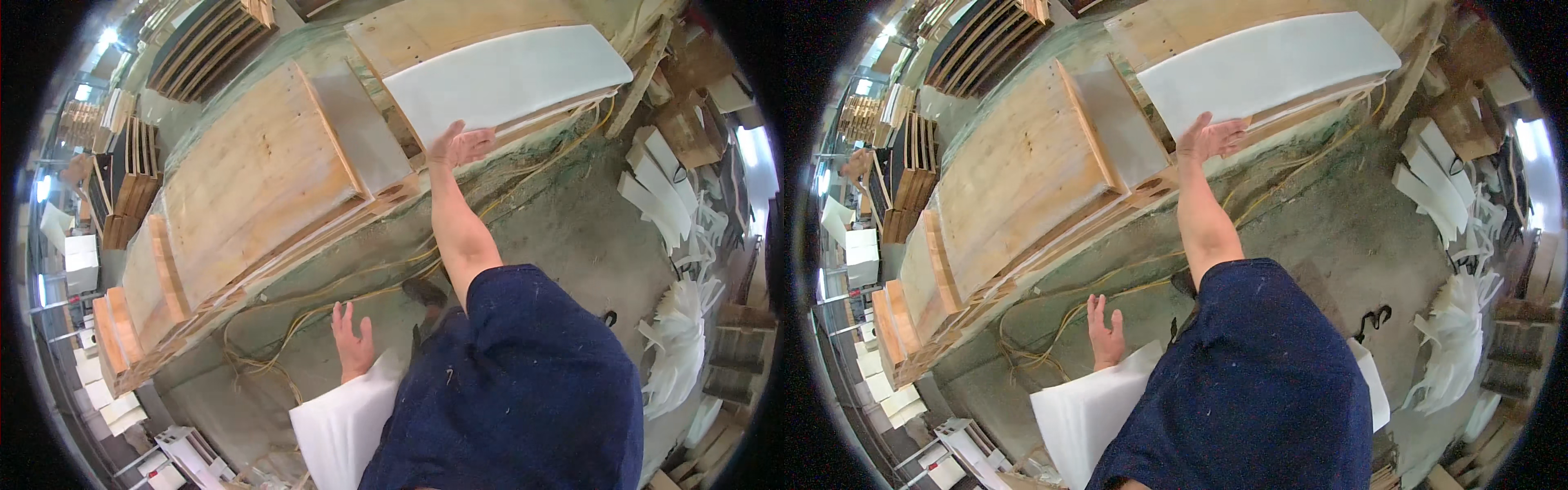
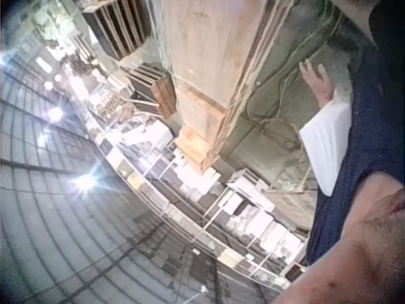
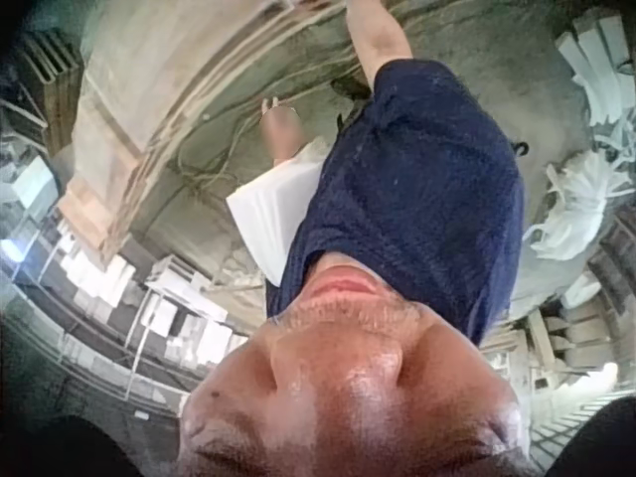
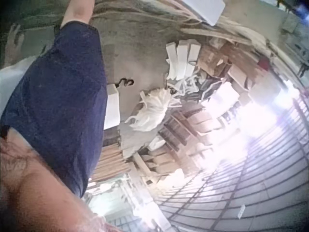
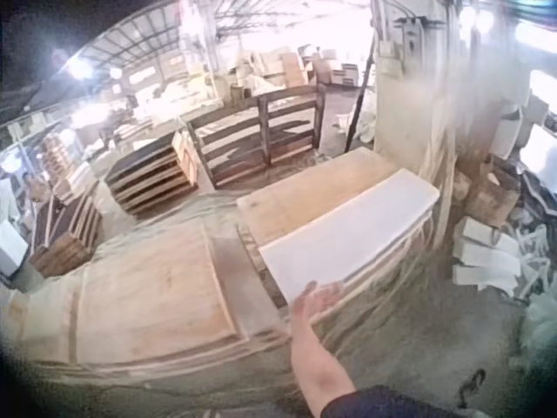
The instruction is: The person sprays a clear liquid onto wooden furniture frames using a spray gun, then places white foam sheets onto the frames. The person handles the foam sheets one by one and positions them on the wooden structures.
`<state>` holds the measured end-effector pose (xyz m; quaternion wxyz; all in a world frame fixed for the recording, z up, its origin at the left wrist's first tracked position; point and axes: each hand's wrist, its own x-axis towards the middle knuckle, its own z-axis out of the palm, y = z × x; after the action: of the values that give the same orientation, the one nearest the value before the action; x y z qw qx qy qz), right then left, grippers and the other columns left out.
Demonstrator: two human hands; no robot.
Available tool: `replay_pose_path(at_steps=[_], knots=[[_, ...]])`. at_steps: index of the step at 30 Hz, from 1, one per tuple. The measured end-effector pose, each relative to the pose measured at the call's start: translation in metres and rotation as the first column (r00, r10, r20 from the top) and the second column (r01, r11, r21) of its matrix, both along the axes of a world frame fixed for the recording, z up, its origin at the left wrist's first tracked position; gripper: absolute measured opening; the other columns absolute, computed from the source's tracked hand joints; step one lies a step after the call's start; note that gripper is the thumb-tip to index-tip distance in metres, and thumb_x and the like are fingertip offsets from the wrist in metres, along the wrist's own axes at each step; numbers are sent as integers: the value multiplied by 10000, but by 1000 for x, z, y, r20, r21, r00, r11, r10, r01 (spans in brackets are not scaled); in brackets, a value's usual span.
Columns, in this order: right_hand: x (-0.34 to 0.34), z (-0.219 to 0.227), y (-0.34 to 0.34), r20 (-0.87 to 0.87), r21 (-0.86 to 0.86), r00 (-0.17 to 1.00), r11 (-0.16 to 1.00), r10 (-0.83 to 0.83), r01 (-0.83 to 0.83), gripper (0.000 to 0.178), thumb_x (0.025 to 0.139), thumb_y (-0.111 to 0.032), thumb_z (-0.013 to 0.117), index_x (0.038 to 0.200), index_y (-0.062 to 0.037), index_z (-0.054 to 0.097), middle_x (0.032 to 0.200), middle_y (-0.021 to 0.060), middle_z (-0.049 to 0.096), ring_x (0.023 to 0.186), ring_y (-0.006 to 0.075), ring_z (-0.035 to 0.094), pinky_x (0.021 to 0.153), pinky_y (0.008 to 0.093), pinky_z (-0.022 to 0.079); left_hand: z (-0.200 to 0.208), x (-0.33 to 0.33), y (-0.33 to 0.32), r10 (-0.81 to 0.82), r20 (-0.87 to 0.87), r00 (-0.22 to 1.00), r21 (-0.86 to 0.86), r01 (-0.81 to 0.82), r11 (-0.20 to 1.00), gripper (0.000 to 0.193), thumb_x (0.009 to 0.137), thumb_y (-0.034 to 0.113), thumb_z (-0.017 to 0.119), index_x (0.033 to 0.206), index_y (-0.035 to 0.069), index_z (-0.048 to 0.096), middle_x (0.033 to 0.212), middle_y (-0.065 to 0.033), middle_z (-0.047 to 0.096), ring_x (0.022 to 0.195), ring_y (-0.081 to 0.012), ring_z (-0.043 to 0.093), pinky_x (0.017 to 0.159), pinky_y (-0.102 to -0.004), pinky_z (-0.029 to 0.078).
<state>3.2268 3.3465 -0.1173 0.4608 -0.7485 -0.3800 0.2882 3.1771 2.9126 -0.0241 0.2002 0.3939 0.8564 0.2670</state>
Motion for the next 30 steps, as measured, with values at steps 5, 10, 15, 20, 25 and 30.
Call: replay_pose_path(at_steps=[5, 10, 15, 20, 25, 30], knots=[[63, 13, 6, -113, -30, 983, 990, -142, 140, 956, 911, -692, 138, 1475, 57, -47, 1560, 244, -54, 1451, 368, -77, 1122, 554, -90, 1, -9, 8, 24, 4, 1000, 1, -24, 1000, 498, 907, 267, 575, 1338, 36, 482, 1462, -219, 344, 1354, -384, 323, 1122, -499, 214], [76, -7, 50, 175, 136, 984, 991, -29, 5, 922, 934, -650, 168, 1469, 67, -54, 1562, 230, -80, 1453, 338, -101, 1123, 542, -106, -7, -5, 33, -69, 37, 997, -17, 70, 997, 498, 904, 278, 580, 1334, 41, 491, 1466, -213, 342, 1359, -373, 320, 1126, -506, 207], [80, 17, 46, 243, -198, 970, 978, -11, 61, 797, 989, -535, 238, 1484, 44, 3, 1569, 216, -20, 1456, 351, -20, 1149, 524, -40, -2, 2, 41, -79, 26, 997, -28, 80, 996, 498, 901, 279, 582, 1333, 45, 493, 1463, -213, 347, 1360, -374, 318, 1128, -504, 204], [15, 131, -73, -223, 516, 559, 583, 799, -627, 619, 988, -396, 408, 1439, -3, 248, 1475, 160, 264, 1353, 267, 266, 1097, 425, 236, -7, 12, 12, 22, 14, 1000, -63, -21, 998, 475, 898, 274, 583, 1308, 45, 514, 1449, -216, 364, 1340, -377, 345, 1108, -504, 242], [-64, 313, -269, -8, 513, -976, -837, 216, -190, 489, 924, -432, 558, 1183, -22, 624, 1123, 147, 663, 1023, 237, 620, 875, 372, 482, 0, 18, 21, -4, 192, 981, 62, -8, 998, 473, 883, 308, 609, 1289, 76, 542, 1453, -186, 379, 1328, -365, 366, 1093, -488, 274], [-60, 352, -440, -26, 45, -706, -706, -708, 706, 579, 927, -533, 510, 1042, 5, 692, 959, 117, 705, 827, 214, 640, 719, 379, 485, -17, -18, -49, 129, -41, 991, 32, -128, 991, 489, 869, 321, 627, 1279, 67, 548, 1414, -187, 429, 1282, -357, 423, 1077, -472, 298]])
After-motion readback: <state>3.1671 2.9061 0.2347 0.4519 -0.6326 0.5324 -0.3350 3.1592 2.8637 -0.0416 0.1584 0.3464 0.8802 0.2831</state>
